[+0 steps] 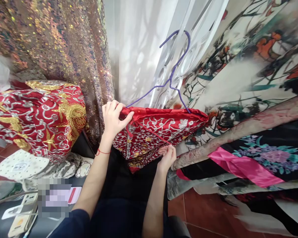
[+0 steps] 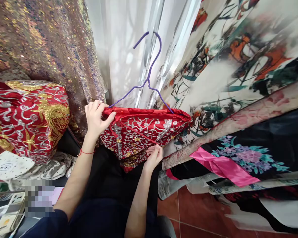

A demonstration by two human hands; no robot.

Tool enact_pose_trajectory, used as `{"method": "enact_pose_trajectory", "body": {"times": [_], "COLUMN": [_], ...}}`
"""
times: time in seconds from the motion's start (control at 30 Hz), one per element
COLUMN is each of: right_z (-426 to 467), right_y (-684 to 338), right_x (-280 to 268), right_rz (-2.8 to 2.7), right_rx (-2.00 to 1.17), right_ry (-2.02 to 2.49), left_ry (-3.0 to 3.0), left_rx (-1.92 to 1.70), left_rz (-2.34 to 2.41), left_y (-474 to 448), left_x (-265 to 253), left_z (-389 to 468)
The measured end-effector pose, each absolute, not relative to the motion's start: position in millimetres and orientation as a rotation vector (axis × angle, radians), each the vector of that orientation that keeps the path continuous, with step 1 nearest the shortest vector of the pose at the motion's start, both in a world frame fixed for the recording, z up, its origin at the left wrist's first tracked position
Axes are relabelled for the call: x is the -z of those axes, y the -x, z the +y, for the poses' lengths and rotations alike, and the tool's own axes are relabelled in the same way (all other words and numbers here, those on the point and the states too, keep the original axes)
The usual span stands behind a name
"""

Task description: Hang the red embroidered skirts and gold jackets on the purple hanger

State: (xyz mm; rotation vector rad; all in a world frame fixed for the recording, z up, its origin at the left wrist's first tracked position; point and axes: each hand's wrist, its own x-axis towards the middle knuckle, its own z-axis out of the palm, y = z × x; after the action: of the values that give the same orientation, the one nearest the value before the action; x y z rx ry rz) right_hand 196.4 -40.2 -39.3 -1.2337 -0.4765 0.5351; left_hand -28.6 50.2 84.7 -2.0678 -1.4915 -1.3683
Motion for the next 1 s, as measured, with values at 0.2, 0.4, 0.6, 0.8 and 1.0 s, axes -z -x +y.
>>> {"method": "enact_pose_trajectory", "body": {"times": [0.2,0.4,0.6,0.8,1.0], "right_z": [-43.1,-53.2,-34.5,-22.8,-21.1], "right_y": [-193.8,-163.0,-112.8,-85.0,-124.4], "right_x": [36.1,4.2,-35.0,-56.8,-11.2], "right_rz": [-0.568,-1.079,-1.192,-1.021,-0.825], "right_rx": [-0.401,-0.327,-0.886,-1.387,-1.241], "right_ry": [1.332,1.207,0.940,0.590,0.875], "left_ry": [2.135,2.273,2.372,2.410,2.377], "left_rx": [1.337,1.256,1.210,1.188,1.160], "left_rz": [-1.504,-1.470,-1.464,-1.497,-1.533], "left_y": [33.7,43.1,47.4,48.6,48.3], "left_x": [-87.3,-93.5,-98.9,-99.6,-100.1], "left_z": [47.9,42.7,39.2,34.4,32.8]}}
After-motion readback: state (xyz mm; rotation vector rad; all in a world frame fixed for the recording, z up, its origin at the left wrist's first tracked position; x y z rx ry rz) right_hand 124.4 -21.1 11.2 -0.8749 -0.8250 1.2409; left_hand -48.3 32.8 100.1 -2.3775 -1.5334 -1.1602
